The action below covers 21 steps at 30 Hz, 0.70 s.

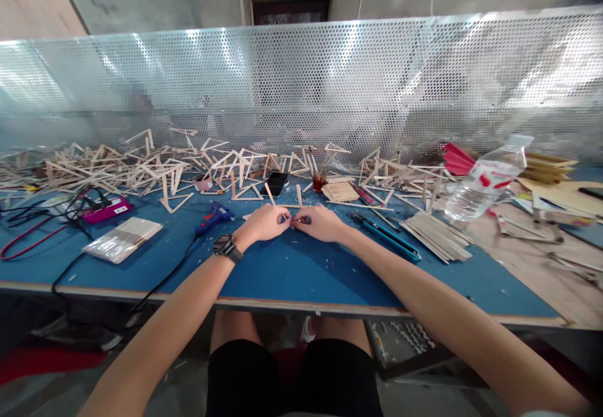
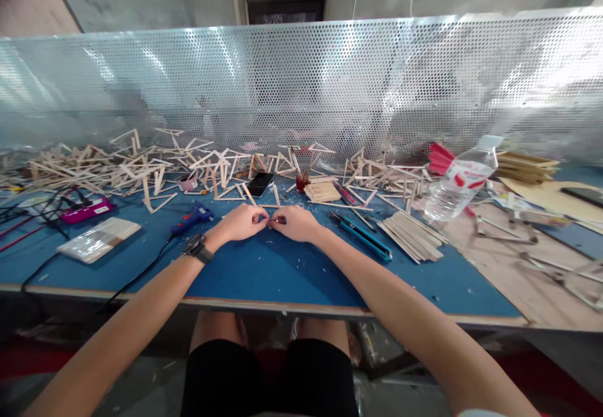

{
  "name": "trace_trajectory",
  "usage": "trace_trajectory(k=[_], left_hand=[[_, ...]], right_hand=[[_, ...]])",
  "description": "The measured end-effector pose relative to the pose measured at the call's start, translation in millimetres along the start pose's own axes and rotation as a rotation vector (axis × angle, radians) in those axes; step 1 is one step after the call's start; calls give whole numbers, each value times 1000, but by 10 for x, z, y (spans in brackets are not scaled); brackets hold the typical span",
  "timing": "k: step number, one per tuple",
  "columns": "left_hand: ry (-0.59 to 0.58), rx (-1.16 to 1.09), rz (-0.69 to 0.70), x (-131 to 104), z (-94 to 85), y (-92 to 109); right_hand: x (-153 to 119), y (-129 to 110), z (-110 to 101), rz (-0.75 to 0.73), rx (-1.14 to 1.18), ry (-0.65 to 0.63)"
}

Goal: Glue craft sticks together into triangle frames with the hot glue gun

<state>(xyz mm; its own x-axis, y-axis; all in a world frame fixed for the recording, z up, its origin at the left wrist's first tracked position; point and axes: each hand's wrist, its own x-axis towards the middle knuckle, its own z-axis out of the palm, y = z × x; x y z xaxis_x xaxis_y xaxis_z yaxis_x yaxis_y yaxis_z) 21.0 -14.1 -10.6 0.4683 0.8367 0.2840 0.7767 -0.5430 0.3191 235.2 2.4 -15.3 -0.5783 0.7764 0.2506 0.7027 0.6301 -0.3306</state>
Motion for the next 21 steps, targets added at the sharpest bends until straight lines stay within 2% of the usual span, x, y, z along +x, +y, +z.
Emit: trace_trajectory(k=[21], left_hand=[[-15,-14,6,7,32,-48]], right_hand=[[-5,-34,8,36,60,53]])
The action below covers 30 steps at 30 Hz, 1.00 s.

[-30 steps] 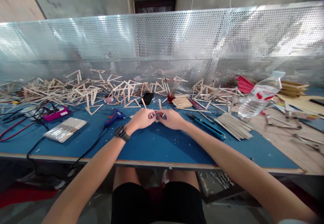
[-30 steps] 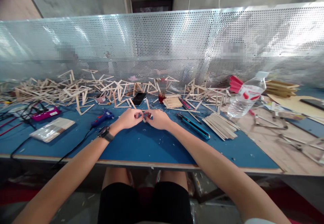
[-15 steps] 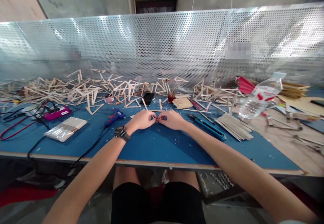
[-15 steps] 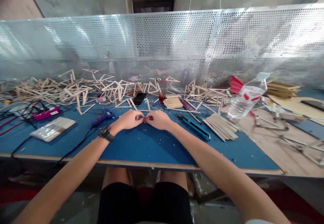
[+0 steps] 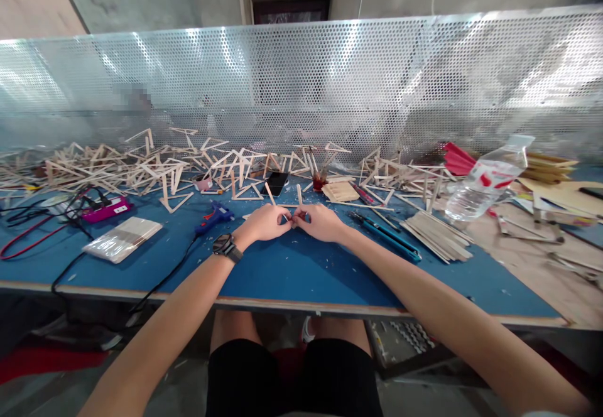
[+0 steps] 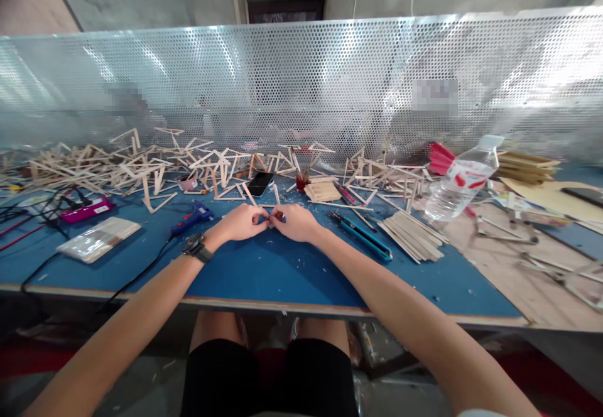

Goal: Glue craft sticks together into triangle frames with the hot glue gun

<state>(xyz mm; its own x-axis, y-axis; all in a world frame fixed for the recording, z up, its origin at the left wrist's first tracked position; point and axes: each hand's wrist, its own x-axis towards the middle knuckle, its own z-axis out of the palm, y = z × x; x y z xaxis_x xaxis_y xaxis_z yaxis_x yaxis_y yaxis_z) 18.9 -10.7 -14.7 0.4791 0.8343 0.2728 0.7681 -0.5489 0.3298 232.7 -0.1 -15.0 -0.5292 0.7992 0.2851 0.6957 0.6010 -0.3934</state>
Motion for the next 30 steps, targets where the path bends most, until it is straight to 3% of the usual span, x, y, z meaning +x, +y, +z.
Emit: trace_trajectory(k=[13,19,30], left_hand=[[12,-2,34,19,11,9],[43,-3,52,35,39,-11],[44,23,16,5,-14,59]], right_hand=[[-1,15,25,-96,104,64],[3,14,18,-73,86,83],[16,54,15,-44,-78,-68]])
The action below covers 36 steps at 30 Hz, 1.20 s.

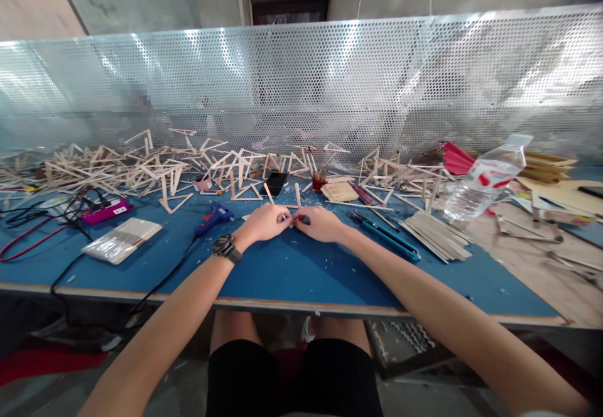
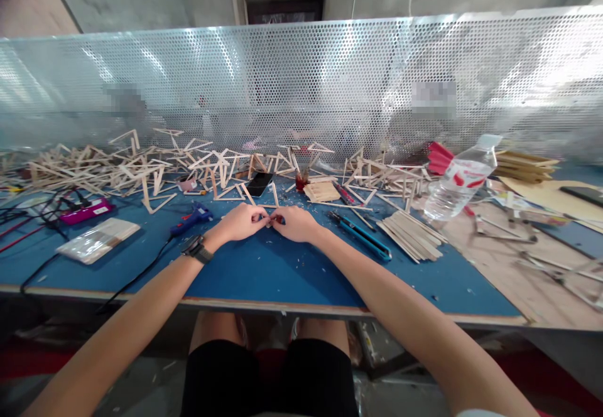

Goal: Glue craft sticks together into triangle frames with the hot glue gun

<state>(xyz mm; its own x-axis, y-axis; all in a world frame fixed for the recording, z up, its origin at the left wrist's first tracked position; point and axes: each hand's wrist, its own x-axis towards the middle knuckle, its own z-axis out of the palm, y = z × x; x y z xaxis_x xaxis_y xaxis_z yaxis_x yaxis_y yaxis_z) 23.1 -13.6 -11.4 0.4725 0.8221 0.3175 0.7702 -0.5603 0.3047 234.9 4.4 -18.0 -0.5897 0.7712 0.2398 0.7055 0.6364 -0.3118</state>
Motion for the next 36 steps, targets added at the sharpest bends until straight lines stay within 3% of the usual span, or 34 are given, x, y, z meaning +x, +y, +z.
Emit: trace_trajectory(k=[36], left_hand=[[1,15,-31,-3,-44,21]], right_hand=[[-10,15,1,-48,24,-7]])
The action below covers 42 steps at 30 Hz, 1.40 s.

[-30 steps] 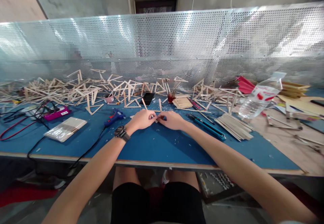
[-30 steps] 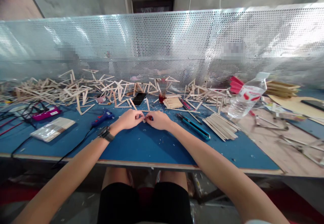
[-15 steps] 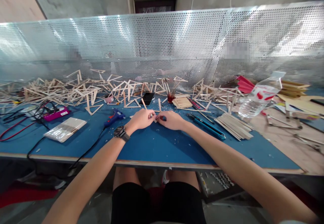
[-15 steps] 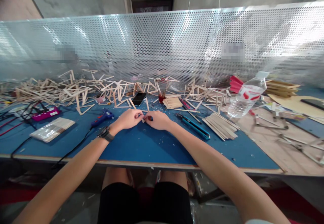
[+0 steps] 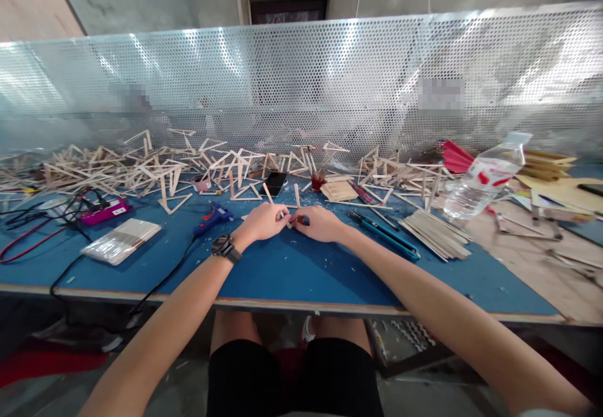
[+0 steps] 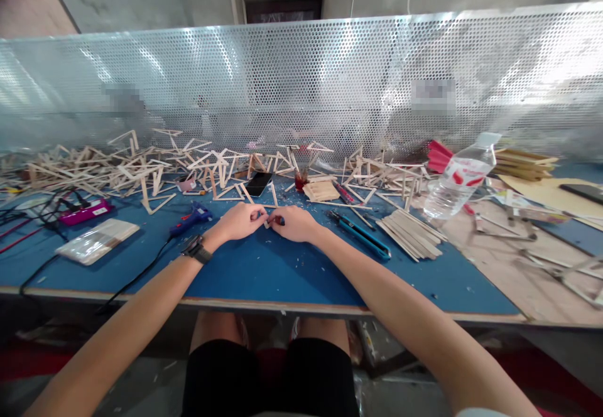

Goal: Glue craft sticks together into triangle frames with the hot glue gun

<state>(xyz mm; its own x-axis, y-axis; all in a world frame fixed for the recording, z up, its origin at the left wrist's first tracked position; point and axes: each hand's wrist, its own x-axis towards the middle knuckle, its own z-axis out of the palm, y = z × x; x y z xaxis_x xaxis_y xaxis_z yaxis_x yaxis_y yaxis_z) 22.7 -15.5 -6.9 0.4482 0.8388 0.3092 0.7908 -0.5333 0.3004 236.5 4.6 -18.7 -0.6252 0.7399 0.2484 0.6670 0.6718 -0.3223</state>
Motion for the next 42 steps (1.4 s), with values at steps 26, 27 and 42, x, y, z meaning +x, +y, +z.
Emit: trace_trajectory(k=[26,27,42], left_hand=[[-58,9,11,-8,18,-18],[-60,12,10,-8,15,-15],[-99,17,7,-22,2,-1]], right_hand=[[2,-2,2,9,-45,-5],[0,-7,-1,10,-45,-7],[-17,-40,-40,-5,-34,-40]])
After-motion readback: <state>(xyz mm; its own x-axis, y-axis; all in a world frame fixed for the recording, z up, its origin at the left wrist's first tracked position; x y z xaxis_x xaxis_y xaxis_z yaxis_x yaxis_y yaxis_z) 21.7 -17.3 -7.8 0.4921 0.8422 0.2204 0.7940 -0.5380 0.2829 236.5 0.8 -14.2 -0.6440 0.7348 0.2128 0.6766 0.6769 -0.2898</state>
